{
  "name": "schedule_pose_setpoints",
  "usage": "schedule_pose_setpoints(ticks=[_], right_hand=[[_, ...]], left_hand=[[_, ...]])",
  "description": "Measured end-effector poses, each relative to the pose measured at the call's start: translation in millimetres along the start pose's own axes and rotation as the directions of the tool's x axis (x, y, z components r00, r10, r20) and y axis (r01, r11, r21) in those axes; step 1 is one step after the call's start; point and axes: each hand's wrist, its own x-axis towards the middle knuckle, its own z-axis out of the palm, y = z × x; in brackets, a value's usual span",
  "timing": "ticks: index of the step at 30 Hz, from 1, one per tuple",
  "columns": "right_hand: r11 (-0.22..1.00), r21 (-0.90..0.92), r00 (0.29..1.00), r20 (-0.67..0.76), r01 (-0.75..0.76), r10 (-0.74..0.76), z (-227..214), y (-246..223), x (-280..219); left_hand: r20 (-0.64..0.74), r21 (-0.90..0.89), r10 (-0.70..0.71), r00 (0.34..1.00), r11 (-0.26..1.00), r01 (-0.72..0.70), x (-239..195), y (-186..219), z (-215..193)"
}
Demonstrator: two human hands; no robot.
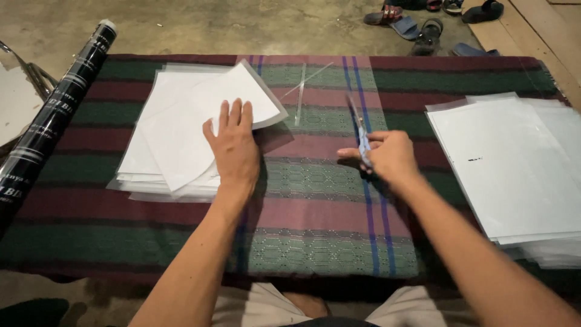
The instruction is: The person uses scissors to cut white paper sheets into smaller pieces. They handle the paper one at a time, cutting along the edges and stacking the finished pieces on the table.
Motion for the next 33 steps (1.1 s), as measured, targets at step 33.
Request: schedule_pose_setpoints(ticks=[33], right_hand=[[0.991, 0.082, 0.939, 0.335, -0.111, 0.077, 23.5, -46.3, 97.0]], left_hand=[[0.182, -0.1, -0.055, 0.982, 0.992, 0.074, -25.8, 17.3, 4.5]])
